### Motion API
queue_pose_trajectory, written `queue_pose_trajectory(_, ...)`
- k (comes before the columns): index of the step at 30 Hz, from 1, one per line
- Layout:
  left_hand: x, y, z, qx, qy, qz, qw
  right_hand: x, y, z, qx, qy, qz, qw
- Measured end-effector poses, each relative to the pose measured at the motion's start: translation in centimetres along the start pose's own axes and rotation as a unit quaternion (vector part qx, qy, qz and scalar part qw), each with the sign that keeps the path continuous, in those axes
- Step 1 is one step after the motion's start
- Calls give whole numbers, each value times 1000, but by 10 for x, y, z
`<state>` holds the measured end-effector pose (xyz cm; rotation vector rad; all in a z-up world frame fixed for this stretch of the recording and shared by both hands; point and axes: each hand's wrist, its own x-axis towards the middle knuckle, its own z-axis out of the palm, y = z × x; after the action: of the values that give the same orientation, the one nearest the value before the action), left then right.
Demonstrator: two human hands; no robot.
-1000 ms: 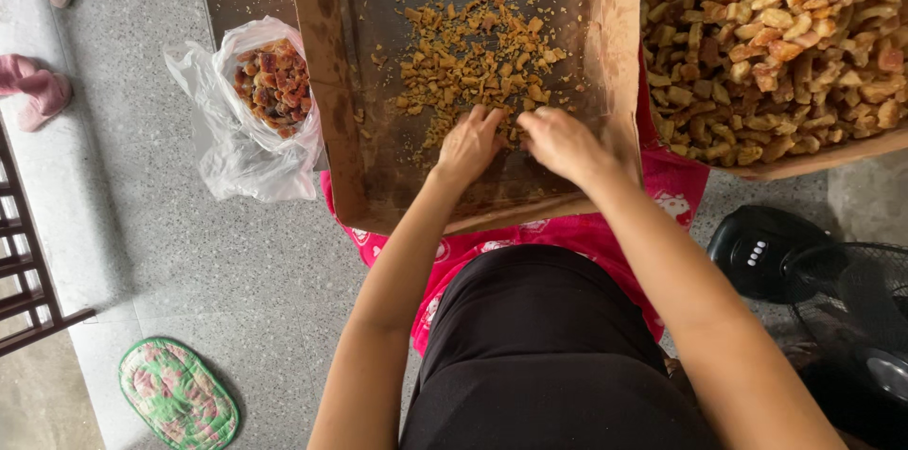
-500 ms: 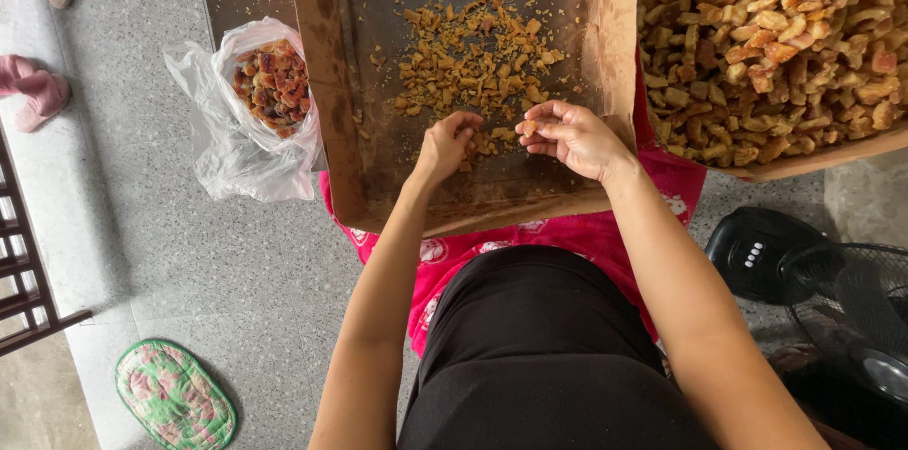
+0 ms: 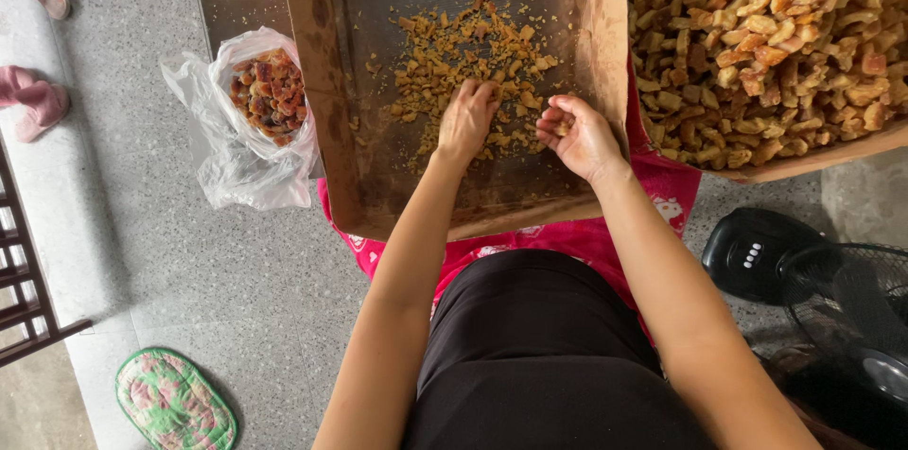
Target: The person sorts through a pile of dried fruit pieces on a wooden tray, separating larger pieces from smaller crumbs by hand. They transfer the sorted pieces into a plastic bag and then gather the remaining crumbs into the same bag.
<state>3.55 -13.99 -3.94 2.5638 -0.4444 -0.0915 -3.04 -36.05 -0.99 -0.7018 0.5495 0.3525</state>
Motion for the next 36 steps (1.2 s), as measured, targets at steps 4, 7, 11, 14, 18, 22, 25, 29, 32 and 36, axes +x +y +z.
queue_pose_trajectory(4,2,10,4,6,-38,-80,996,5,7,-5,-47,19,17,999)
queue_pose_trajectory(7,1,4,4,-152,-44,-180,971,6,8,-7,-59,22,23,998)
queue_pose_trajectory(11,-3,5,-13,-266,-77,-236,932,4,9,-5,-55,-9,28,998)
queue_pose_trajectory(14,-9,21,-29,-315,-108,-225,916,1,6,2,-69,-31,27,997)
queue_pose_trajectory(18,-20,47,-36,-300,-163,-192,920,0,7,3,-87,-61,27,994)
queue_pose_trajectory(22,-32,47,-25,-135,-113,-56,983,12,19,-9,-133,-61,11,989)
queue_pose_trajectory(25,-22,17,-16,33,-52,-37,997,14,21,-14,-154,-2,12,988)
queue_pose_trajectory(29,-18,-1,-20,208,-37,19,977,7,14,-7,-157,20,10,987)
queue_pose_trajectory(32,-40,25,-45,217,-253,-39,942,3,9,2,-149,26,21,988)
queue_pose_trajectory(36,-35,36,-68,126,-276,-91,949,2,8,4,-136,19,17,990)
